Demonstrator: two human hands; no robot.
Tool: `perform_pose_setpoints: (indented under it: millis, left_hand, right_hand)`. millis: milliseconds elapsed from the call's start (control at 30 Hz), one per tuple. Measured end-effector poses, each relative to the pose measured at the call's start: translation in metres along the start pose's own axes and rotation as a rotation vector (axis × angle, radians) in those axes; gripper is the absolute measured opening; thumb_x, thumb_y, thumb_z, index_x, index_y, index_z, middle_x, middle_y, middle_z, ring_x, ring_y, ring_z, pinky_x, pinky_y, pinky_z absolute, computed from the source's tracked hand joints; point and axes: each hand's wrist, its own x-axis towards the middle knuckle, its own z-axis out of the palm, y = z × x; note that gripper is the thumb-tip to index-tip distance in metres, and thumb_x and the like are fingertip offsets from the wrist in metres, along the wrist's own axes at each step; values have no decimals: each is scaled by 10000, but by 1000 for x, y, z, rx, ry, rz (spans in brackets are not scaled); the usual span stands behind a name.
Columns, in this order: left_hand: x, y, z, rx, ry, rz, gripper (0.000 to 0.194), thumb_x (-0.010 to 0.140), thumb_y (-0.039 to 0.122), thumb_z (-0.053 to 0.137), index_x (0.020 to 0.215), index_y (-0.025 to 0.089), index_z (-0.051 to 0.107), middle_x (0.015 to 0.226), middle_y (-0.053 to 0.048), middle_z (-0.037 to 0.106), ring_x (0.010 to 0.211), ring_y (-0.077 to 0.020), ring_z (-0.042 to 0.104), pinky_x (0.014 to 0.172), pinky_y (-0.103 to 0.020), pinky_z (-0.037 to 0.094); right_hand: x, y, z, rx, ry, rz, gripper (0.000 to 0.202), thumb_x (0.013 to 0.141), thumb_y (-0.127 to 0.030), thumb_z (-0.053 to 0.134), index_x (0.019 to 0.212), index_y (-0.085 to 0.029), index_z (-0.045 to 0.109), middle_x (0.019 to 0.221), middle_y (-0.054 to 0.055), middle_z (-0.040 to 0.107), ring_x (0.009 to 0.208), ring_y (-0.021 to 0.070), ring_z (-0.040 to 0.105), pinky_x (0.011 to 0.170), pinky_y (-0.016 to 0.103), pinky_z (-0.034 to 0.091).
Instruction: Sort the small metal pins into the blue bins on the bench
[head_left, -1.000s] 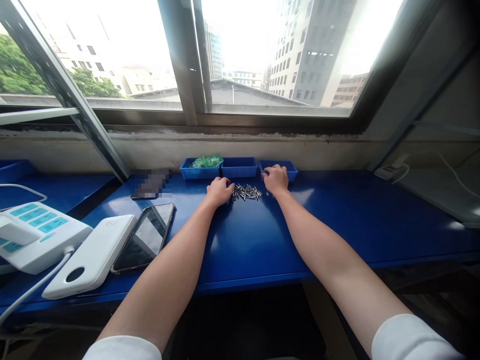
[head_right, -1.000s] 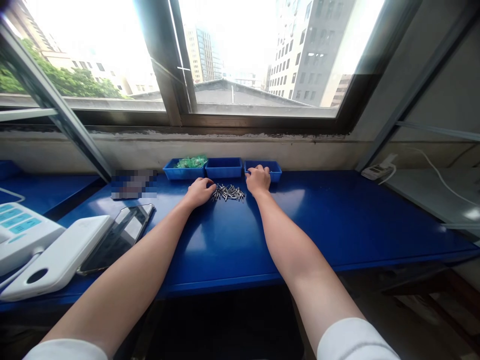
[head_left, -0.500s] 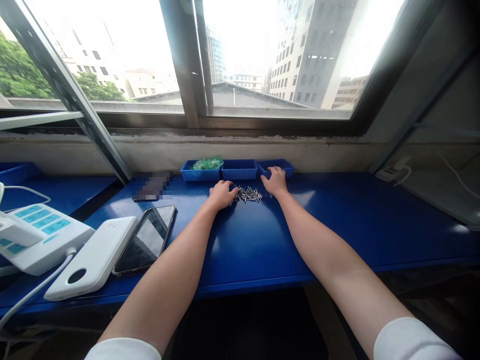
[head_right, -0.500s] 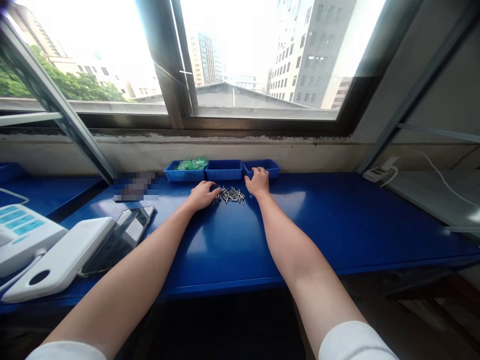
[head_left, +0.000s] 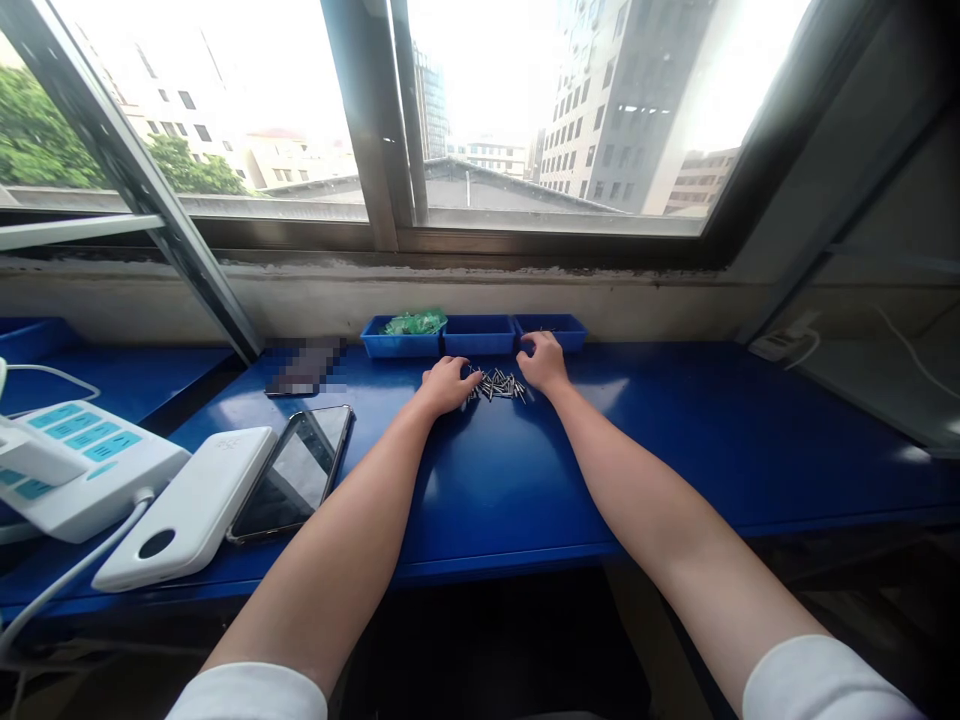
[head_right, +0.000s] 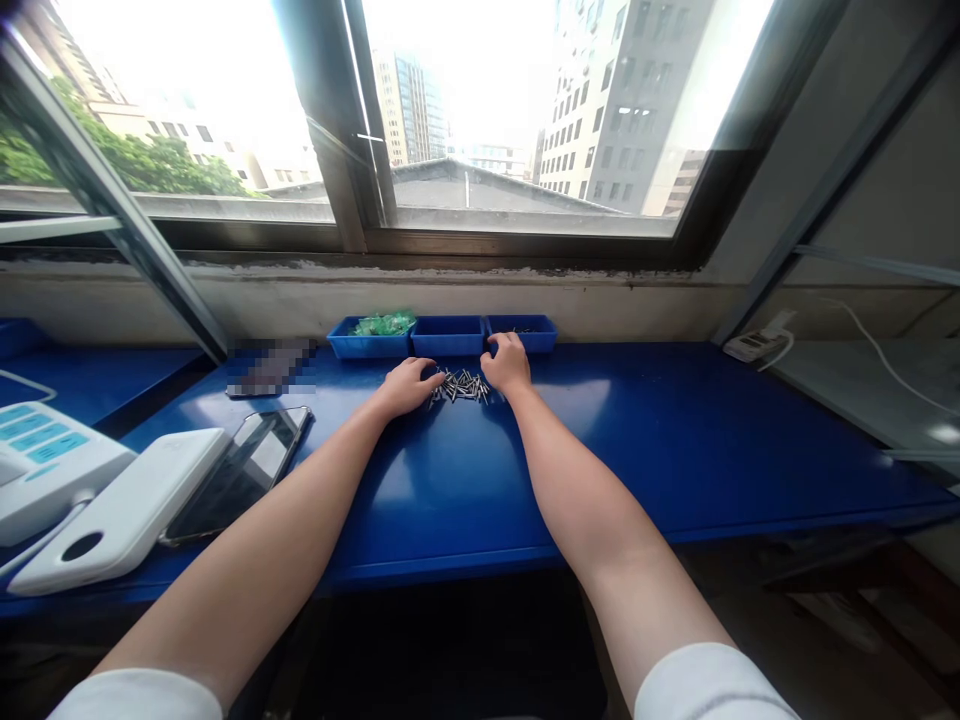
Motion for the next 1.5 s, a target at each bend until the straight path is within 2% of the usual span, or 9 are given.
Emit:
perform_pose_setpoints:
  millis: [67,133,300,533,800,1067,1200,1333,1500]
  left_hand:
    - [-3,1,-2,-11,-34,43,653,797,628,430,1287,202,487,1355,-116,466,1244,-280,430,1020,-357,318]
    - [-6,3,-3,-8,-82,88,755,744,689,462,1328,212,450,1405,-110,418,1293,-285,374,1051,-350,281]
    - [-10,7,0,82,-172,147,902,649,742,524,1375,222,393,1477,-118,303,1363,-315,244,1102,-415,174]
    - [-7,9,1,82,-112,180,791,647,669,588,1304,243,477,1360,-90,480,1269,-323,395,1047,-406,276]
    - [-9,10,-1,-51,-96,212,674,617,623,636,1175,250,578,1055,-38,661,971,-282,606,778,-305,468]
    - [-7,9,1,-69,-112,245,701,625,617,642,1207,237,558,1132,-56,641,1012,-281,594,833,-314,465]
    - [-6,7,3,-47,-56,258,778,639,655,614,1258,193,528,1234,-98,586,1113,-308,543,921,-354,435]
    - [-5,10,3,-61,86,305,666,739,587,561,1235,143,540,1231,-119,583,1145,-282,527,971,-345,408]
    - [-2,10,5,-123,232,373,421,790,381,573,1154,170,577,1104,-80,644,1045,-228,588,913,-320,449]
  right_hand:
    - [-3,-6,-3,-37,-84,25,262,745,-247,502,945,-182,658,996,79,661,936,216,607,805,305,480]
    - [-5,-11,-5,-81,-209,46,223,730,-312,554,883,-191,663,896,71,680,847,219,624,731,295,479]
    - [-12,-22,0,-165,-359,-18,258,744,-384,579,892,-192,669,939,79,688,856,224,625,690,277,454]
    - [-15,-27,13,-69,-388,-157,204,795,-290,524,883,-213,691,904,45,700,844,188,629,722,251,451]
    - [-14,-28,13,-97,-373,-133,220,716,-241,543,881,-227,688,879,28,697,796,195,625,640,251,447]
    - [-15,-27,16,-48,-237,-99,178,766,-295,524,782,-215,683,810,41,699,777,195,634,713,270,461]
    - [-14,-27,14,26,-118,-125,159,769,-274,524,776,-209,670,797,31,694,775,183,633,742,270,468]
    - [-14,-27,15,218,-60,-154,203,764,-225,533,936,-184,634,809,22,687,744,153,635,746,261,486]
    - [-14,-27,18,539,-158,-187,468,767,-190,559,1227,-168,472,810,18,692,763,147,652,754,272,512]
